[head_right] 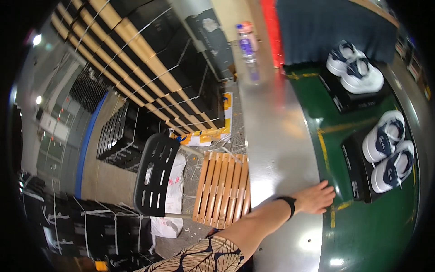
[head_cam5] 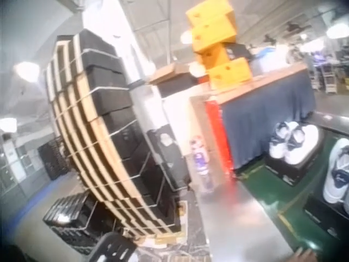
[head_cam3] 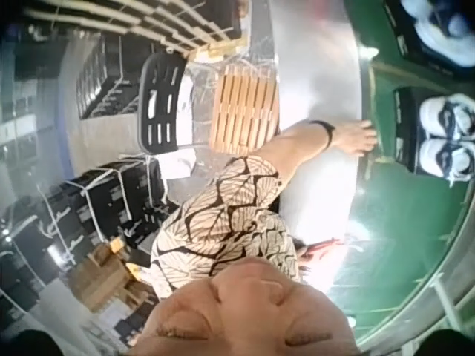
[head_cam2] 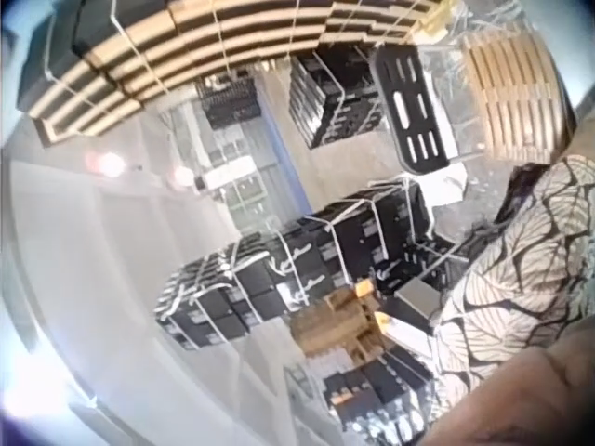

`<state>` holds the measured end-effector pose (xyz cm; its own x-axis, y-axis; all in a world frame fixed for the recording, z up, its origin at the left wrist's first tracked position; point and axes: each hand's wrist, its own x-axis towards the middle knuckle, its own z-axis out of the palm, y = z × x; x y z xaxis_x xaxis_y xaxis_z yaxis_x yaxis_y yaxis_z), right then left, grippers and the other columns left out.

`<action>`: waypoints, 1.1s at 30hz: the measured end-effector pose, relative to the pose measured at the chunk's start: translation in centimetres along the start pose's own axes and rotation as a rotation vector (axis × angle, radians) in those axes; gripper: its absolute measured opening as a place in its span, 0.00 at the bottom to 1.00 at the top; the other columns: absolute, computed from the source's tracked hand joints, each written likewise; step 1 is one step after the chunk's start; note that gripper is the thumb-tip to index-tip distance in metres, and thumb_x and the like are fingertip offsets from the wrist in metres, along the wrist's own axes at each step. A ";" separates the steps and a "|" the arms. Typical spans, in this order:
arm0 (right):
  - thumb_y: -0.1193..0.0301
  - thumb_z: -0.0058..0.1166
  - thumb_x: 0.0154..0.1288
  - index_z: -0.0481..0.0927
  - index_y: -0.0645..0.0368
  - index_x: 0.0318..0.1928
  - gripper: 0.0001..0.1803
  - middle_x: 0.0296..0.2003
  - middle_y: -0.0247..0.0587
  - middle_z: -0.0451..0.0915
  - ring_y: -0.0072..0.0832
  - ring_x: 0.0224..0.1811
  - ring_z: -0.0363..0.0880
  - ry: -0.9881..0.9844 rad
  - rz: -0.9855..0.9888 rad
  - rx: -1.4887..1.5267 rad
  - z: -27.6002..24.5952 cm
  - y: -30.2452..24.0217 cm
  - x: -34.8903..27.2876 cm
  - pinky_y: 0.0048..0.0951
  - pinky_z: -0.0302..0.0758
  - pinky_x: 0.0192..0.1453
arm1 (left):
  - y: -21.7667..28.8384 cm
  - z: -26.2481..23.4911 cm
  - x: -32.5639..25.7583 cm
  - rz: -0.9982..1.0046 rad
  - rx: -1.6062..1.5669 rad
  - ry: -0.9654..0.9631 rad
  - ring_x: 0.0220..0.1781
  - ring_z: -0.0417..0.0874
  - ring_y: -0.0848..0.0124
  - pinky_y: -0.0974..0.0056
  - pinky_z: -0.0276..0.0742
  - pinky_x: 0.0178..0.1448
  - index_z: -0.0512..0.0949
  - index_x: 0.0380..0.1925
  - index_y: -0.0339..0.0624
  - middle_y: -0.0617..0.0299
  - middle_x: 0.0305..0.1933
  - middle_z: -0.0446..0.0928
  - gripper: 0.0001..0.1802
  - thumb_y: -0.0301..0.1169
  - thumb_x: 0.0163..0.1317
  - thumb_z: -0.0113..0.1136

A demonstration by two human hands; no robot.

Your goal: Checking shoe labels and placing boxes on a conveyor belt in a factory.

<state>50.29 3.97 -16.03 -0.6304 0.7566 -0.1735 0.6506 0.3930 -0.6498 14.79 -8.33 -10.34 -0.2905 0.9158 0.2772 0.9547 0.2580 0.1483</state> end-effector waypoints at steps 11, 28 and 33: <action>0.59 0.50 0.59 0.58 0.70 0.59 0.35 0.60 0.57 0.61 0.45 0.62 0.60 0.021 -0.183 -0.199 4.1 -9.7 1.3 0.40 0.56 0.66 | 8.0 -10.0 -26.5 -0.398 -0.332 0.472 0.60 0.63 0.56 0.52 0.59 0.60 0.71 0.39 0.41 0.54 0.53 0.66 0.15 0.28 0.49 0.55; 0.77 0.51 0.58 0.69 0.60 0.48 0.16 0.34 0.30 0.66 0.19 0.35 0.65 -0.552 -0.295 0.372 15.2 -29.0 -7.9 0.18 0.64 0.39 | 31.0 -14.6 -61.8 -2.293 -0.474 0.128 0.48 0.75 0.52 0.54 0.71 0.51 0.77 0.39 0.41 0.48 0.43 0.76 0.15 0.32 0.50 0.52; 0.80 0.49 0.58 0.72 0.58 0.32 0.03 0.24 0.21 0.62 0.11 0.26 0.57 -0.818 -0.585 0.285 20.5 -33.4 -17.0 0.13 0.56 0.29 | 39.0 -10.0 -63.3 -2.868 -0.492 0.208 0.46 0.78 0.54 0.56 0.73 0.50 0.80 0.33 0.42 0.48 0.40 0.78 0.12 0.28 0.49 0.50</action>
<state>30.64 -32.74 -6.53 -0.9782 -0.1388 -0.1547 0.0946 0.3658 -0.9259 69.77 -59.28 -12.62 0.0553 -0.8081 -0.5865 -0.9891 -0.1245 0.0782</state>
